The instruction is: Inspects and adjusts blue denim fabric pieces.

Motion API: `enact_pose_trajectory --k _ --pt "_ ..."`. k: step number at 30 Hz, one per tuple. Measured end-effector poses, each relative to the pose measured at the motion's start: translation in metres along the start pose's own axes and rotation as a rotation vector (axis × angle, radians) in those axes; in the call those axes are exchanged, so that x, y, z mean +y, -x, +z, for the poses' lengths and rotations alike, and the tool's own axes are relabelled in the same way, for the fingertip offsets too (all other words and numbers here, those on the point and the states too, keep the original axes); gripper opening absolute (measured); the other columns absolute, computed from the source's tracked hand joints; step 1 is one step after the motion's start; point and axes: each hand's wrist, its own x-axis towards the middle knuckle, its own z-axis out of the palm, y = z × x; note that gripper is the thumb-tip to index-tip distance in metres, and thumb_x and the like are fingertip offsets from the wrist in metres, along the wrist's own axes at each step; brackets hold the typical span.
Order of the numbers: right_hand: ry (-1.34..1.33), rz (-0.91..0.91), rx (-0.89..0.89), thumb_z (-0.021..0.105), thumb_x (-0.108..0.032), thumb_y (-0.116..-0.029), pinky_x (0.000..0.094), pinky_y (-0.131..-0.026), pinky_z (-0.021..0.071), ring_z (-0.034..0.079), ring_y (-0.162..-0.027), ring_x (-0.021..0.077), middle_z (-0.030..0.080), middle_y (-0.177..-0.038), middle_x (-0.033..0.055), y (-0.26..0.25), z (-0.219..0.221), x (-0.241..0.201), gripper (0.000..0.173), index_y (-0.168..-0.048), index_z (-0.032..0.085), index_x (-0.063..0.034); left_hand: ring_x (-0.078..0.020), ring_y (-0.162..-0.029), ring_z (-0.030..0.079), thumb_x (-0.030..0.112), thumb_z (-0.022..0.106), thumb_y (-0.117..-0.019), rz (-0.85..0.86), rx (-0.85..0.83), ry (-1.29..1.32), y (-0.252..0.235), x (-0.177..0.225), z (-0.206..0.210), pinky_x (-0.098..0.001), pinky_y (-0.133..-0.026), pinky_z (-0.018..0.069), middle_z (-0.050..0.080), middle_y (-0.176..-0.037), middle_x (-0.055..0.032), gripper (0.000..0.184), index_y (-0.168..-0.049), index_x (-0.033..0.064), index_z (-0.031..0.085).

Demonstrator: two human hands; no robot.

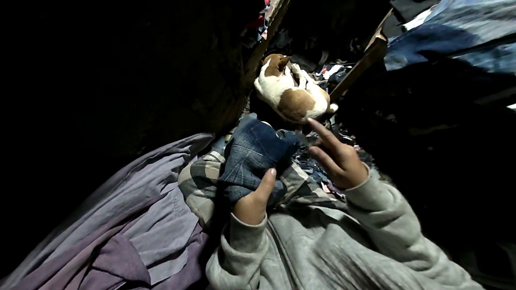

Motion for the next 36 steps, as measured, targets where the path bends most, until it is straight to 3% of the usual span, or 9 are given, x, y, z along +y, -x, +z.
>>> enact_pose_trajectory --k 3,7,10,12,15,20,28,33,36 --pt "-0.178 -0.122 -0.129 0.044 -0.039 -0.1084 0.0262 -0.069 0.0549 0.062 -0.073 0.0084 0.071 -0.095 0.011 0.002 0.005 -0.019 0.05 -0.143 0.057 -0.0045 -0.0053 -0.085 0.072 -0.015 0.072 -0.0729 -0.005 -0.032 0.019 -0.001 -0.001 -0.001 -0.0243 -0.082 0.0612 0.075 -0.086 -0.0009 0.029 -0.099 -0.0034 0.067" --pt "-0.103 -0.21 -0.205 0.044 -0.039 -0.108 0.0342 -0.055 0.0514 0.059 -0.063 0.017 0.067 -0.088 0.0118 0.003 0.015 -0.034 0.045 -0.14 0.063 -0.0127 -0.0028 -0.083 0.072 -0.017 0.071 -0.0692 0.024 -0.051 0.0 0.0 -0.002 -0.003 -0.0223 -0.081 0.0609 0.075 -0.083 0.0028 0.029 -0.092 0.0007 0.069" --pt "-0.005 -0.216 -0.145 0.046 -0.036 -0.1075 0.0342 -0.049 0.0487 0.057 -0.058 0.0182 0.063 -0.08 0.0104 0.002 0.019 -0.035 0.04 -0.137 0.067 -0.0181 -0.0053 -0.085 0.072 -0.015 0.073 -0.0687 0.056 -0.045 0.017 0.0 -0.008 -0.004 -0.0242 -0.082 0.0614 0.075 -0.085 0.0003 0.031 -0.096 -0.0017 0.068" --pt "-0.042 -0.194 -0.085 0.046 -0.034 -0.1078 0.0327 -0.054 0.051 0.06 -0.062 0.017 0.065 -0.082 0.0111 0.001 0.02 -0.031 0.039 -0.134 0.069 -0.0157 -0.0074 -0.087 0.073 -0.013 0.074 -0.0714 0.061 -0.041 0.033 -0.002 -0.011 -0.004 -0.0262 -0.084 0.0615 0.075 -0.088 -0.0021 0.031 -0.1 -0.004 0.066" --pt "-0.207 -0.122 -0.065 0.043 -0.035 -0.1096 0.0224 -0.073 0.0536 0.062 -0.077 0.0049 0.071 -0.096 0.0097 -0.001 0.018 -0.02 0.044 -0.135 0.066 -0.0071 -0.0035 -0.085 0.072 -0.013 0.07 -0.076 -0.023 0.018 -0.018 -0.002 -0.004 -0.004 -0.0237 -0.081 0.0612 0.074 -0.086 0.0013 0.028 -0.101 -0.0028 0.065" --pt "-0.285 -0.064 -0.037 0.043 -0.031 -0.1094 0.017 -0.081 0.0514 0.061 -0.085 -0.0017 0.072 -0.11 0.0104 0.0 0.019 -0.008 0.046 -0.137 0.062 0.0008 -0.0018 -0.078 0.071 -0.013 0.065 -0.0799 -0.157 0.102 -0.049 -0.002 0.009 -0.001 -0.0219 -0.076 0.0611 0.073 -0.081 0.0042 0.024 -0.099 0.0009 0.061" --pt "-0.283 -0.162 -0.159 0.043 -0.036 -0.1089 0.0229 -0.071 0.0529 0.06 -0.075 0.0066 0.07 -0.095 0.0111 0.01 0.026 -0.025 0.049 -0.139 0.061 -0.0032 -0.006 -0.072 0.072 -0.013 0.057 -0.0863 -0.238 0.144 0.067 -0.003 0.016 -0.001 -0.0248 -0.07 0.0623 0.073 -0.076 0.0011 0.018 -0.094 0.0026 0.061" --pt "-0.138 -0.214 -0.045 0.048 -0.027 -0.1066 0.0279 -0.059 0.0502 0.058 -0.064 0.0153 0.065 -0.083 0.012 0.011 0.034 -0.025 0.038 -0.135 0.068 -0.0118 -0.0064 -0.075 0.073 -0.013 0.057 -0.0852 -0.213 0.131 0.082 -0.002 0.015 0.0 -0.0256 -0.072 0.0624 0.073 -0.077 0.0008 0.02 -0.096 0.0025 0.06" --pt "-0.154 -0.158 0.035 0.047 -0.026 -0.1072 0.0247 -0.067 0.0525 0.061 -0.072 0.0107 0.069 -0.09 0.0123 0.008 0.033 -0.015 0.037 -0.132 0.069 -0.01 -0.0065 -0.073 0.073 -0.014 0.057 -0.0853 -0.216 0.139 0.098 -0.002 0.014 0.0 -0.0254 -0.071 0.0624 0.073 -0.076 0.0004 0.019 -0.094 0.0021 0.061"
